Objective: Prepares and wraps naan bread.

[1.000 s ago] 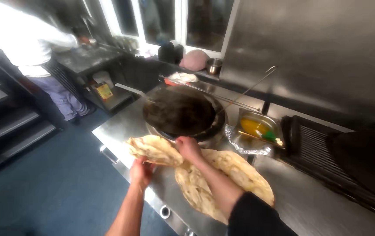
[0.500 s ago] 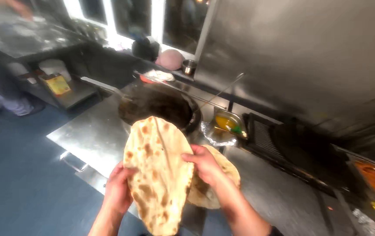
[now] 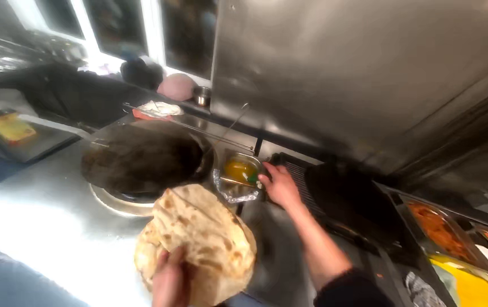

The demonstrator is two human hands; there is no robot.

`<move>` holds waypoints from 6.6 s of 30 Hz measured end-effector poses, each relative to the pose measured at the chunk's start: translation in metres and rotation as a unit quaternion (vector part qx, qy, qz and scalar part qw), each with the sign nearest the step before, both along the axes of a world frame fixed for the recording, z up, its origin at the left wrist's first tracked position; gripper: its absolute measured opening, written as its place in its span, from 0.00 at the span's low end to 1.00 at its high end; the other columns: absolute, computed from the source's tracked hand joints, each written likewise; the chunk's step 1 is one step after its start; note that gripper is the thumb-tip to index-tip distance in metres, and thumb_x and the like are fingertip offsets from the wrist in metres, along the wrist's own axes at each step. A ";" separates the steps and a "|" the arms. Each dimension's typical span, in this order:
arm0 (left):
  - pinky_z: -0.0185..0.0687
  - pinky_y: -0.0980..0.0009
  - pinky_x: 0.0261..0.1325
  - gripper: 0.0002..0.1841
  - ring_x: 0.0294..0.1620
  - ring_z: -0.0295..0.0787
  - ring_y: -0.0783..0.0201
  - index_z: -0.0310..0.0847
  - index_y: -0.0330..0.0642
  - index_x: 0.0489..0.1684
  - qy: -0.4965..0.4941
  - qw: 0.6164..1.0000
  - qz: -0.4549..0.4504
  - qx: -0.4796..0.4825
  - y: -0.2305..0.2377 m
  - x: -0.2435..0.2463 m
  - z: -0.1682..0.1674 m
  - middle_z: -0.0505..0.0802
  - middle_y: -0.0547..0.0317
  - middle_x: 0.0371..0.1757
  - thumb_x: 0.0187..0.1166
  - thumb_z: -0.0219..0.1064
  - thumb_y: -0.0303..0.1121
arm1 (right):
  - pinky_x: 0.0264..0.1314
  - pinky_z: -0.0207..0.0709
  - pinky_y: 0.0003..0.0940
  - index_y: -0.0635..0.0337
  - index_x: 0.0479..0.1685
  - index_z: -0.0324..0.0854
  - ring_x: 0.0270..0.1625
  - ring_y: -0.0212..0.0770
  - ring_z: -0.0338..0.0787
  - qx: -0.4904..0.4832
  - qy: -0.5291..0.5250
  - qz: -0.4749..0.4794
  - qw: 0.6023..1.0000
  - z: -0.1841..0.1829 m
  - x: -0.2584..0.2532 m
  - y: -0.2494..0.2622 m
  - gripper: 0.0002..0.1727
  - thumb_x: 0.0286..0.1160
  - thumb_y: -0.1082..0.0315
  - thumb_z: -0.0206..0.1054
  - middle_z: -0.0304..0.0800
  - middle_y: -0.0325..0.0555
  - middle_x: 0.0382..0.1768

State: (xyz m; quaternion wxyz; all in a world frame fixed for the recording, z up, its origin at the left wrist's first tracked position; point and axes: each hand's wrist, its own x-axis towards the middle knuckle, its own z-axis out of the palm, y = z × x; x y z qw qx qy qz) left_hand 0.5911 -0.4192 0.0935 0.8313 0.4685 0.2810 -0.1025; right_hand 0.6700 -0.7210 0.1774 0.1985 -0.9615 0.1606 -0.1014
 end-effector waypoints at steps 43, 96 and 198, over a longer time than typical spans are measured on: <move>0.88 0.47 0.56 0.31 0.46 0.93 0.52 0.78 0.41 0.75 -0.024 0.865 -0.293 0.407 0.082 0.002 -0.058 0.94 0.47 0.48 0.75 0.78 0.46 | 0.45 0.86 0.61 0.57 0.59 0.86 0.39 0.55 0.94 0.069 0.002 -0.031 0.997 -0.076 -0.044 0.138 0.16 0.81 0.58 0.69 0.94 0.53 0.36; 0.84 0.35 0.60 0.39 0.55 0.93 0.43 0.72 0.42 0.84 -0.021 0.772 -0.257 0.581 0.055 -0.035 -0.047 0.92 0.42 0.61 0.77 0.70 0.58 | 0.39 0.92 0.25 0.62 0.50 0.84 0.37 0.25 0.93 0.224 -0.358 0.134 0.896 -0.039 -0.099 0.085 0.11 0.74 0.67 0.74 0.95 0.36 0.39; 0.79 0.44 0.74 0.49 0.75 0.79 0.33 0.50 0.44 0.94 0.499 0.558 0.660 0.060 0.590 -0.578 -0.153 0.71 0.25 0.81 0.76 0.71 0.57 | 0.54 0.87 0.54 0.53 0.87 0.57 0.53 0.56 0.95 -0.394 0.187 0.856 0.277 -0.202 -0.525 0.978 0.30 0.85 0.66 0.53 0.92 0.55 0.49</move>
